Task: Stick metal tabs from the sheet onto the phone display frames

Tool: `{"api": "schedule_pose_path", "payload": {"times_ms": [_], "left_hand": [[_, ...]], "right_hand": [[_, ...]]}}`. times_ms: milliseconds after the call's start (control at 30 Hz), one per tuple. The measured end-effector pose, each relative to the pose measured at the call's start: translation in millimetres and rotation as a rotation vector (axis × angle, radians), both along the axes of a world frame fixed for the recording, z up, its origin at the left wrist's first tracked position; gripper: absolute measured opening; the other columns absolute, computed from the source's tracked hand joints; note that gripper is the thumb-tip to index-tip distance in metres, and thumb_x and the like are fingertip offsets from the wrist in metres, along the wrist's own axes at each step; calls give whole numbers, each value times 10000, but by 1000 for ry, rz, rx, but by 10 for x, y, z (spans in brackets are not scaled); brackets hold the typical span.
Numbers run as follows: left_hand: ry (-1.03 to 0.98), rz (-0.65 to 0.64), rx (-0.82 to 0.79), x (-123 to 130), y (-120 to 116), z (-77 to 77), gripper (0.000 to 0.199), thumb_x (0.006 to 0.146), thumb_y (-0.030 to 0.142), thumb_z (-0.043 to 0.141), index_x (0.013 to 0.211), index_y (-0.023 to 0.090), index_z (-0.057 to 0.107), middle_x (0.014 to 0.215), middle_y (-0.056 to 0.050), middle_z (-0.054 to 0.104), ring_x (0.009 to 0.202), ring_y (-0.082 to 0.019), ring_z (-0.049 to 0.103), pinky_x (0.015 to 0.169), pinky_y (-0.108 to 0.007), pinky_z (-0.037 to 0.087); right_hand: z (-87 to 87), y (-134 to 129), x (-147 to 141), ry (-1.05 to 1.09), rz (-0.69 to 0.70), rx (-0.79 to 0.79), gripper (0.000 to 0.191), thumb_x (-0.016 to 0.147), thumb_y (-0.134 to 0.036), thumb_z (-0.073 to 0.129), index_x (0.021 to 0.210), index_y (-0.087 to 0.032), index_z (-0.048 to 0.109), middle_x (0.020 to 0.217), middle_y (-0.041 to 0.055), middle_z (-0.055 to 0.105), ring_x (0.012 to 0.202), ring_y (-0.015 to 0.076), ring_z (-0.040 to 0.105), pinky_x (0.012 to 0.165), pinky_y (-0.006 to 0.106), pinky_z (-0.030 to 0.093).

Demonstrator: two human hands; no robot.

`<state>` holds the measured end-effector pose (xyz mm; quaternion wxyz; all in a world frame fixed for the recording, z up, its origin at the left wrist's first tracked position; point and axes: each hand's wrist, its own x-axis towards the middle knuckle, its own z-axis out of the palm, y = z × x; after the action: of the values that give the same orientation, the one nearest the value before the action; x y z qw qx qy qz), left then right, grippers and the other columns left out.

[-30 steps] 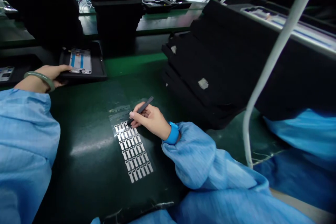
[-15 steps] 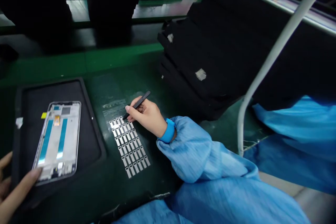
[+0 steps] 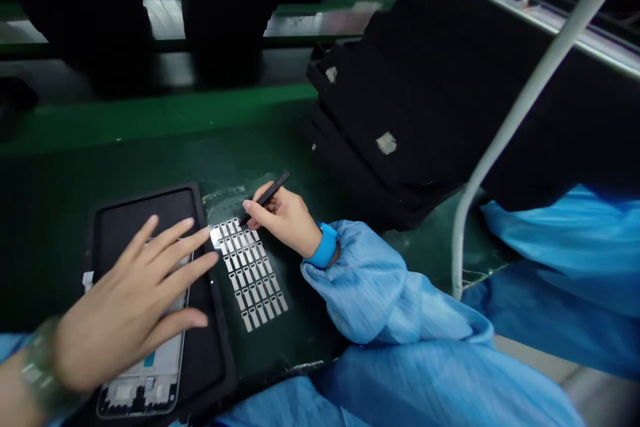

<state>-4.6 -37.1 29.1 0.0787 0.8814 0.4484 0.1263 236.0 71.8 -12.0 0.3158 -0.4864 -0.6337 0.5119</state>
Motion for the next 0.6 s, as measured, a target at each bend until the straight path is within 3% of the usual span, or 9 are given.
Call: {"api": "schedule_pose_path", "payload": {"times_ms": [67,167,600], "left_hand": [[79,-85,11,230,228,-70,642,795,565,498,1386,414,298,1429,4,409,1331,-324,357,1079,-638,285],[144,-91,14,396,369,-174,546,830,557,462,1339,363,429,1427,-60,420,1338,-336,342,1064,-663,255],[151,-52,-8,395,337,-206,481,858,565,389,1291,381,487,1401,-34,464,1300,-316,396,1071,-633,256]], "right_hand": [[-2,0,1,20,2,-7,257,754,-410,658,789,-196,520,610,-17,630,579,168,678,583,283,543],[0,-3,-9,83,3,-57,295,724,-426,685,790,-191,521,610,-23,618,579,161,675,571,272,548],[8,-6,-2,48,11,-31,237,738,-347,690,780,-186,521,582,-27,617,551,161,672,552,258,518]]}}
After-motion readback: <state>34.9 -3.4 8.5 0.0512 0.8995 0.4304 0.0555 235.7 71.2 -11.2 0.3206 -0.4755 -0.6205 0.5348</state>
